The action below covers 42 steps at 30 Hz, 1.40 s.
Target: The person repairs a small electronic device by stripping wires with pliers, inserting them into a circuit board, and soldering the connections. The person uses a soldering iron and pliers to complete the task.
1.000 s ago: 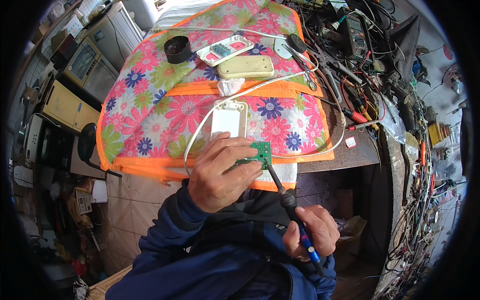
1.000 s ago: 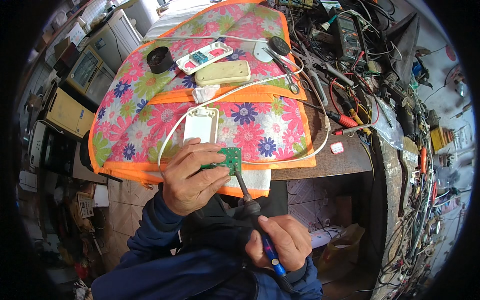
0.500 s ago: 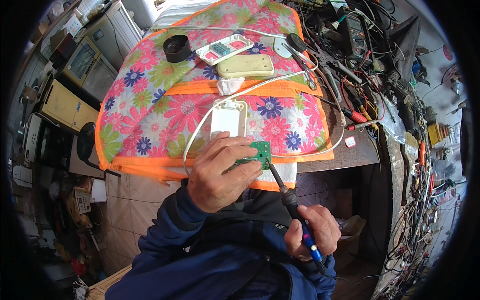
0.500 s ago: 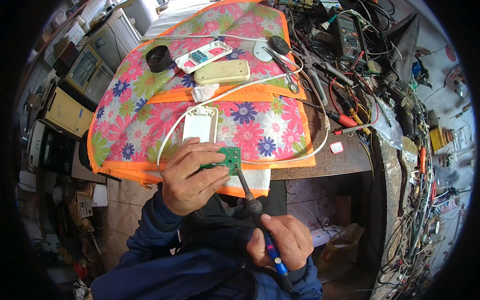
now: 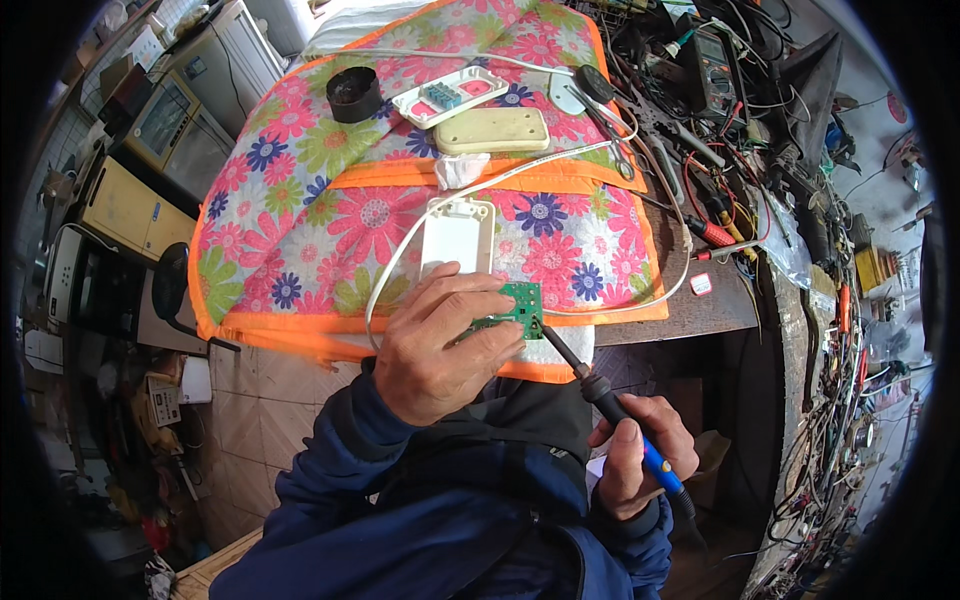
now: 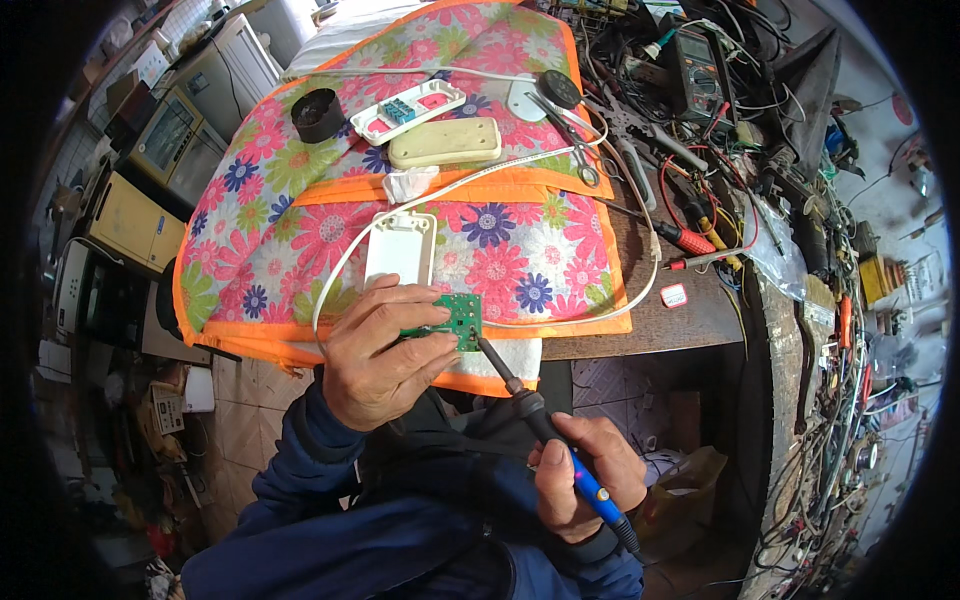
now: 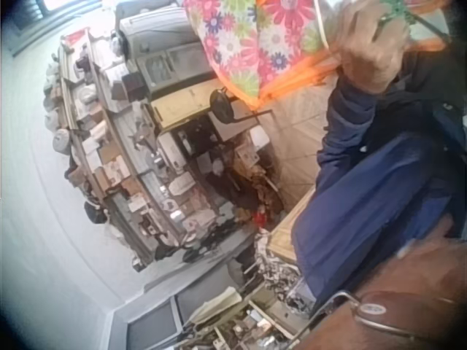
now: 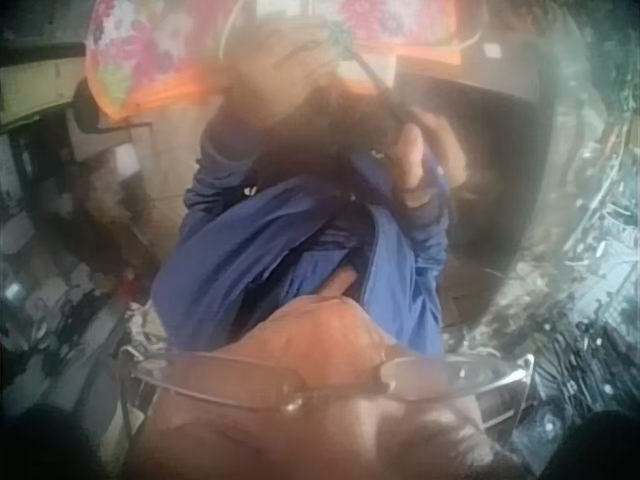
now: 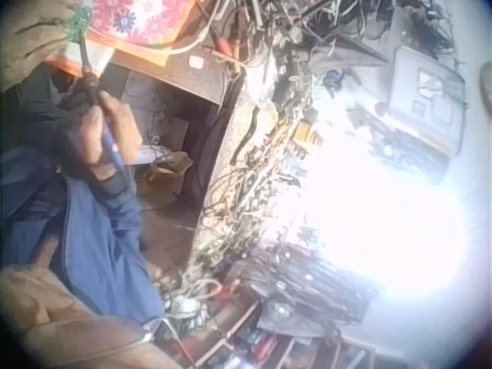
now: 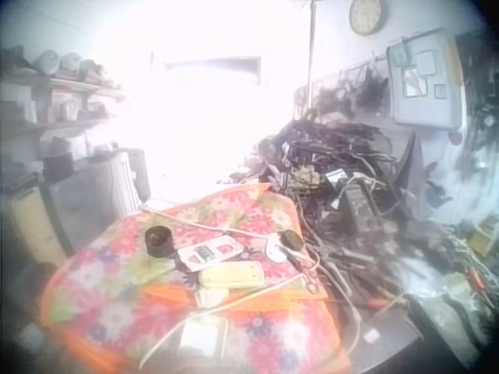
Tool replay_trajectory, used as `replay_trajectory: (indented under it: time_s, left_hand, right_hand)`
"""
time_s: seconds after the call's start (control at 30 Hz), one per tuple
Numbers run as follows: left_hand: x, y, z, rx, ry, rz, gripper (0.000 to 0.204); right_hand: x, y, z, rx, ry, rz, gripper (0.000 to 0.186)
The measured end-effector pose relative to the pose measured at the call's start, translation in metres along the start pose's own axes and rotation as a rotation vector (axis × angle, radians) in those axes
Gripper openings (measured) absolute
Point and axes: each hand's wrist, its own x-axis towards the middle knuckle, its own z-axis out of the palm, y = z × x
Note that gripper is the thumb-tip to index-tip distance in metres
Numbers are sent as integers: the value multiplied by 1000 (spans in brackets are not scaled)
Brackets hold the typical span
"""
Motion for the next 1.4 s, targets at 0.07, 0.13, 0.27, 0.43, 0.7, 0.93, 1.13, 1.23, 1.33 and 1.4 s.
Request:
replay_trajectory:
  time_s: [0.07, 0.13, 0.27, 0.43, 0.7, 0.93, 1.13, 1.23, 1.33, 1.4]
  left_hand:
    - [0, 0, 1, -4, 2, 0, 27]
    - [0, -1, 1, -1, 0, 5, 27]
    - [1, 0, 0, 0, 2, 11, 27]
    - [1, 0, 0, 3, 4, 4, 27]
    - [1, -1, 0, -12, 4, 6, 27]
    - [3, 3, -2, -9, -2, -17, 28]
    - [0, 0, -1, -10, -4, 1, 25]
    - [0, 0, -1, -4, -10, -1, 25]
    - [1, 0, -1, 0, -11, 0, 26]
    - [1, 0, -1, 2, -11, 1, 25]
  right_hand:
    - [0, 1, 1, 21, 8, 6, 34]
    - [-1, 2, 1, 22, 10, -4, 35]
    - [-3, 4, 0, 10, 20, -5, 36]
    - [-2, 5, 1, 19, 13, -12, 36]
    - [-3, 5, 1, 7, 19, -20, 36]
    - [-3, 6, 1, 4, 36, -54, 36]
    - [-4, 6, 1, 42, 75, -17, 35]
    - [-4, 7, 2, 38, 47, -18, 35]
    - [-4, 8, 2, 35, 27, -20, 35]
    - [-4, 9, 1, 32, 17, -25, 34]
